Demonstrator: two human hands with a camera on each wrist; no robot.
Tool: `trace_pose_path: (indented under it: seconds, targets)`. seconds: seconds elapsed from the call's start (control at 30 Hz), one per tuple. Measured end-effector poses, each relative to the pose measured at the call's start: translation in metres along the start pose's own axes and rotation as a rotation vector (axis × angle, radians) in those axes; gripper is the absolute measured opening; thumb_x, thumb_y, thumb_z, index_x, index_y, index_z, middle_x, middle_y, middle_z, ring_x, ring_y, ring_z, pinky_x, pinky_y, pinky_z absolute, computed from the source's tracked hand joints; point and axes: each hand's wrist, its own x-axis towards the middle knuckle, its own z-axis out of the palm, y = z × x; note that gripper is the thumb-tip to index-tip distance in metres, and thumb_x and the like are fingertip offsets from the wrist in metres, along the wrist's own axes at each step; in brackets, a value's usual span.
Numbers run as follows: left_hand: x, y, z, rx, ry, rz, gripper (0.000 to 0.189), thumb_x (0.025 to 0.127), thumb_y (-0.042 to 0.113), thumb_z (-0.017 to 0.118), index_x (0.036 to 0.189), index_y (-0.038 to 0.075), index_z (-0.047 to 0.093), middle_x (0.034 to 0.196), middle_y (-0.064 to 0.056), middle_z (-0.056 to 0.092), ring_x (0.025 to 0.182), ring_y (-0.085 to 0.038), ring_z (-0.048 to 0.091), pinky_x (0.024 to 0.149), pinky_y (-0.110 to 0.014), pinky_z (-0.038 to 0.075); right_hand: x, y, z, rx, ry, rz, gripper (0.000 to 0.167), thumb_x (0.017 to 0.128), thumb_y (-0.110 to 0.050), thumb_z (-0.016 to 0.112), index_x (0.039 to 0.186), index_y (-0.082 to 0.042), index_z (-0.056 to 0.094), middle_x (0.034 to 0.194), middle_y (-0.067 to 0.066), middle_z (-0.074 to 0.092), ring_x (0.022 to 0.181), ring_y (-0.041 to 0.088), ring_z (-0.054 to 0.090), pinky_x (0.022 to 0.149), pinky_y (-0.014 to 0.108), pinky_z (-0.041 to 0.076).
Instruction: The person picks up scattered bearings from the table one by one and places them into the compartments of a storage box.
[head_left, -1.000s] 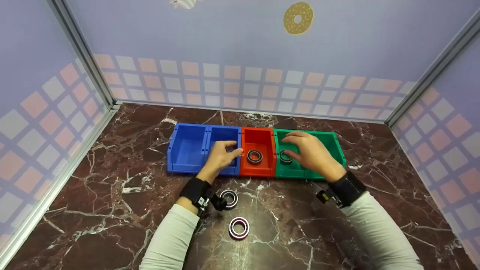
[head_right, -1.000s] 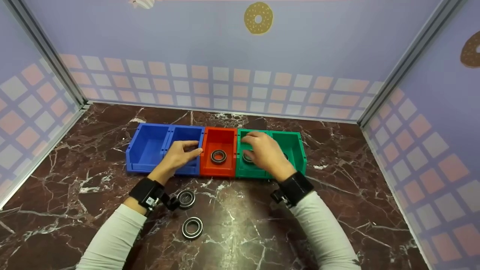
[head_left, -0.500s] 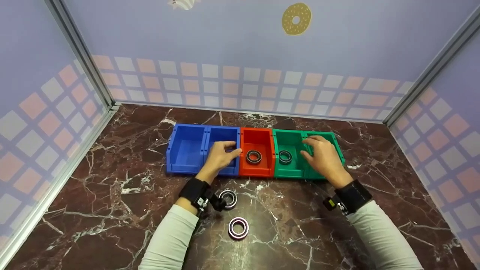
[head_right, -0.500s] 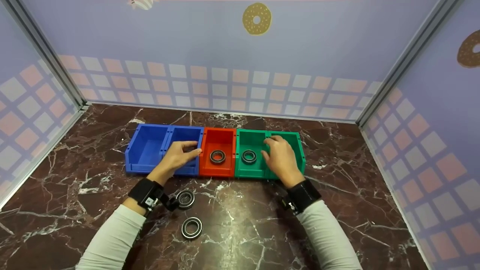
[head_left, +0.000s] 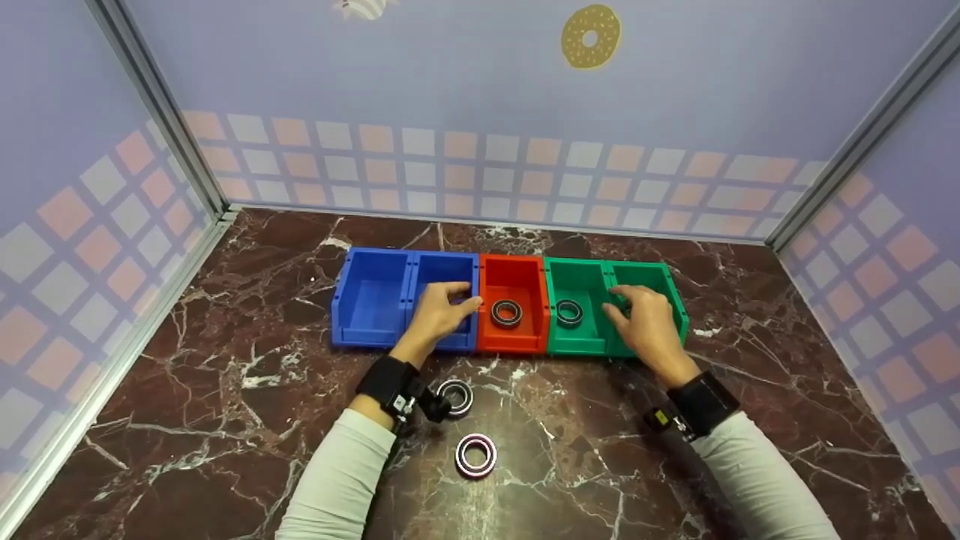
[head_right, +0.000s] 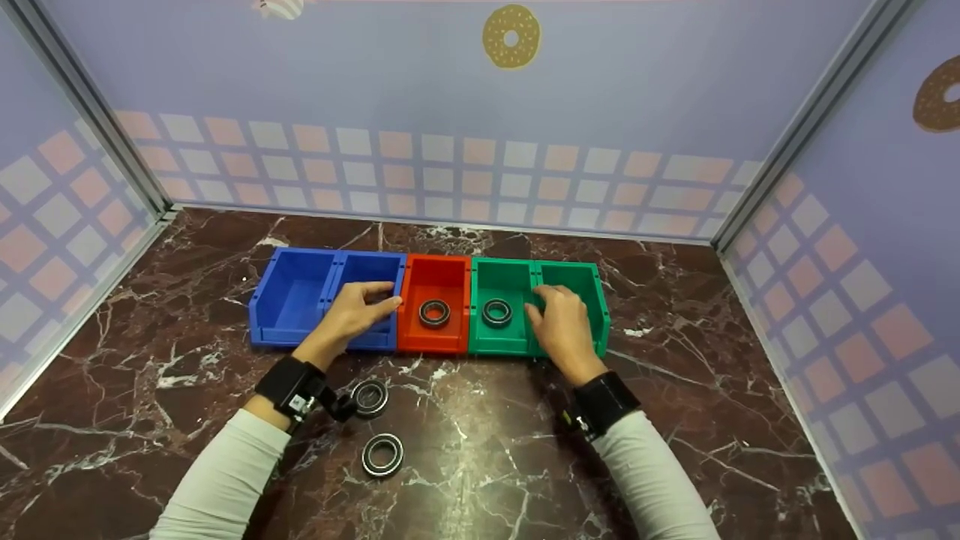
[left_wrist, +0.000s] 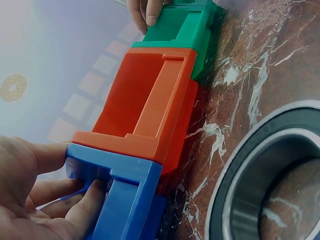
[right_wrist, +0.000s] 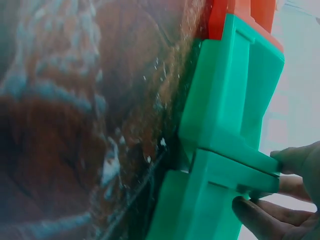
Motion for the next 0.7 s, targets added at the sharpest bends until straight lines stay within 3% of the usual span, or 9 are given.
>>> trace_pose_path:
  seconds: [0.1,0.4,0.53,0.7]
  targets:
    - [0.0001,0.0003,-0.0006,0.009,-0.009,-0.007,0.05,0.092,0.016,0.069,0.137,-0.002,0.056,0.142,-0.02,0.056,0.127,-0.03,0.058,0.107,-0.038,0.049,-0.0017,-0.0009,0.0019,0.034,0.015,0.033,0.031,0.091,-0.017,0.072,0.118,-0.001,0.071,0.113,0.023,0.071,0.091,0.035,0.07,0.077,0.049,0.058]
    - [-0.0023,0.0034,-0.0033,0.036,-0.038,-0.035,0.052,0.095,0.02,0.066,0.141,0.001,0.052,0.148,-0.018,0.051,0.137,-0.03,0.048,0.115,-0.04,0.041,-0.0043,-0.0011,0.002,0.117,0.009,0.091,0.031,0.092,-0.018,0.07,0.119,-0.003,0.071,0.113,0.022,0.072,0.091,0.033,0.071,0.078,0.047,0.059]
    - [-0.0022,0.004,-0.0024,0.049,-0.045,-0.019,0.052,0.095,0.021,0.065,0.142,0.001,0.052,0.149,-0.017,0.05,0.139,-0.029,0.046,0.117,-0.04,0.038,-0.0029,0.0004,0.0011,0.122,0.019,0.096,0.029,0.091,-0.017,0.072,0.118,-0.005,0.072,0.108,0.02,0.074,0.084,0.03,0.072,0.071,0.042,0.058]
    - [-0.0022,0.0028,-0.0036,0.106,-0.036,0.051,0.051,0.097,0.021,0.064,0.141,-0.001,0.052,0.146,-0.018,0.052,0.14,-0.03,0.046,0.117,-0.041,0.038,-0.001,-0.0003,-0.0011,0.114,0.011,0.098,0.029,0.09,-0.018,0.073,0.118,-0.008,0.073,0.091,0.018,0.076,0.062,0.021,0.063,0.053,0.023,0.038]
